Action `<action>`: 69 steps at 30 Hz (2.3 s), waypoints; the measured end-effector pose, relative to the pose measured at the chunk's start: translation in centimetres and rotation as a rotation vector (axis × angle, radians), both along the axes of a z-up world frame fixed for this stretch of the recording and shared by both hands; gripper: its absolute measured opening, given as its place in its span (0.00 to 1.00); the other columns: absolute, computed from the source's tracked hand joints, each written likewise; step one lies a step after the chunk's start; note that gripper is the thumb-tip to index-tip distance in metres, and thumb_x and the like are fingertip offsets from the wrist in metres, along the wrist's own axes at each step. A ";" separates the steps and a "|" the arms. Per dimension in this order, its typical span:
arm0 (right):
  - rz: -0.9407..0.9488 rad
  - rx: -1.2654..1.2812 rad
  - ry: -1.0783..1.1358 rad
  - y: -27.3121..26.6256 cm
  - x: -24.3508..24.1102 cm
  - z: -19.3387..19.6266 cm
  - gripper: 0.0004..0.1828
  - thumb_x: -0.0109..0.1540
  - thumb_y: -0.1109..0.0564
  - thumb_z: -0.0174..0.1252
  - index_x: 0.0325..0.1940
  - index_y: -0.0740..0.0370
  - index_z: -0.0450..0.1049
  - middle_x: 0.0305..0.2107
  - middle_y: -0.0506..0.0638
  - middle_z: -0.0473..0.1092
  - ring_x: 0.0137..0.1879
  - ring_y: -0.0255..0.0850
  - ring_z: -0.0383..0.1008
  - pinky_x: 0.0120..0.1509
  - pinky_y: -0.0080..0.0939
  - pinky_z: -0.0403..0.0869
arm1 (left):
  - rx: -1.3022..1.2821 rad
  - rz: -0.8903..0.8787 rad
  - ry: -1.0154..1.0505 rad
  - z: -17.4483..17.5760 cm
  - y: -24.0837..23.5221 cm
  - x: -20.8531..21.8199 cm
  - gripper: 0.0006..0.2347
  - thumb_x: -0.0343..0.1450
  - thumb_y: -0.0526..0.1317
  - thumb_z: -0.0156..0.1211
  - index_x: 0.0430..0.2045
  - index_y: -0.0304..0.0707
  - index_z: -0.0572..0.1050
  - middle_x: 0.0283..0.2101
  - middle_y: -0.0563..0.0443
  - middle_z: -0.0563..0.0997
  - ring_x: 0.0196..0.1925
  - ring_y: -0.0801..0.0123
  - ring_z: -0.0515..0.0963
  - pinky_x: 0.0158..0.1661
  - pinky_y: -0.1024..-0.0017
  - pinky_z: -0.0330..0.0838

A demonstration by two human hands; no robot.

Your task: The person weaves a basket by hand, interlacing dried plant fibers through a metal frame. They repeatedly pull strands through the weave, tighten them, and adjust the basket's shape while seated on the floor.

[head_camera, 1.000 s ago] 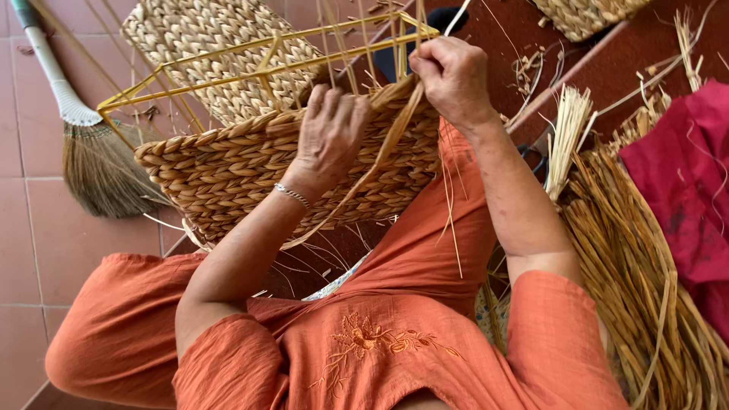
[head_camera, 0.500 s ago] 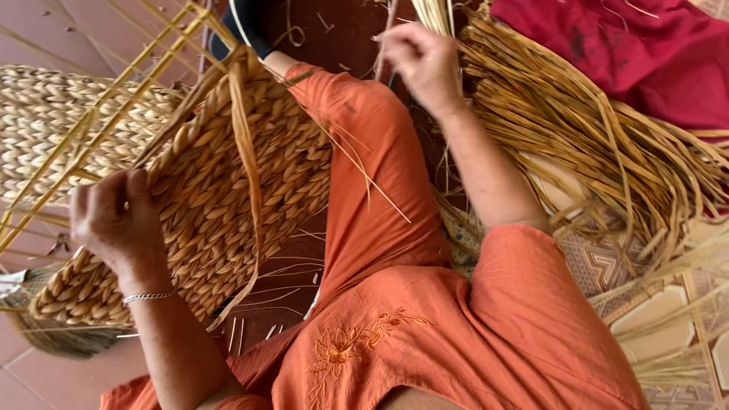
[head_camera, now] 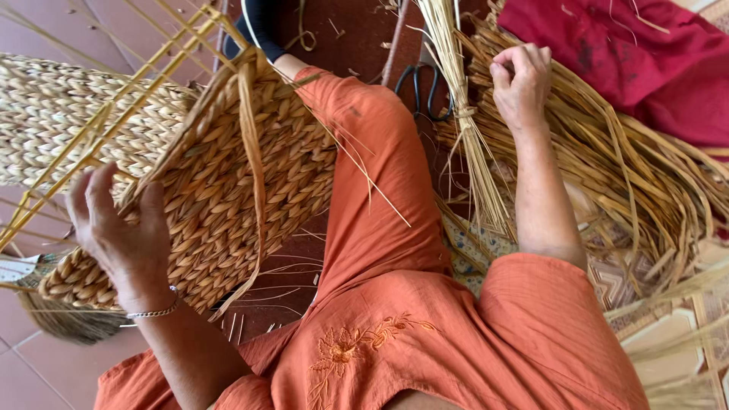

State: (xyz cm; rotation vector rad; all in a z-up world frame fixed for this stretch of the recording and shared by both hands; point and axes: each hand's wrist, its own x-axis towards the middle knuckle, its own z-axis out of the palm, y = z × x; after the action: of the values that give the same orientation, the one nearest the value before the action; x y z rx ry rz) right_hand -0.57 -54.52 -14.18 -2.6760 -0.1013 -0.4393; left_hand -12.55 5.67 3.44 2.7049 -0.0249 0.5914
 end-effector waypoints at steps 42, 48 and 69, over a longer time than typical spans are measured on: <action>0.981 0.383 -0.043 31.3 7.1 13.4 0.06 0.71 0.61 0.66 0.44 0.63 0.74 0.50 0.58 0.77 0.51 0.43 0.81 0.53 0.38 0.84 | -0.157 -0.028 -0.298 -5.1 -9.9 11.5 0.06 0.73 0.40 0.65 0.36 0.44 0.73 0.36 0.54 0.70 0.43 0.61 0.70 0.44 0.61 0.65; 0.963 0.385 -0.017 31.9 8.3 12.8 0.07 0.74 0.65 0.65 0.47 0.64 0.72 0.48 0.53 0.78 0.52 0.40 0.82 0.53 0.37 0.84 | -0.037 -0.086 -0.275 -5.8 -9.9 12.3 0.10 0.70 0.44 0.68 0.34 0.44 0.73 0.37 0.50 0.68 0.42 0.59 0.68 0.41 0.60 0.62; 1.067 0.103 -0.025 34.7 8.6 15.4 0.03 0.69 0.64 0.64 0.47 0.62 0.80 0.35 0.52 0.78 0.40 0.43 0.79 0.45 0.42 0.79 | 0.404 0.152 -0.468 -1.5 -3.7 7.8 0.06 0.73 0.36 0.62 0.42 0.45 0.76 0.45 0.50 0.75 0.48 0.64 0.71 0.44 0.61 0.68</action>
State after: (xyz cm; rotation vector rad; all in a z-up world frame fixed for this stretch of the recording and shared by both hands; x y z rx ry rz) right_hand 8.05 -19.78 1.21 -2.1070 -1.3632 -0.1093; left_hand -4.70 2.01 1.93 2.8904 -0.0672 1.3872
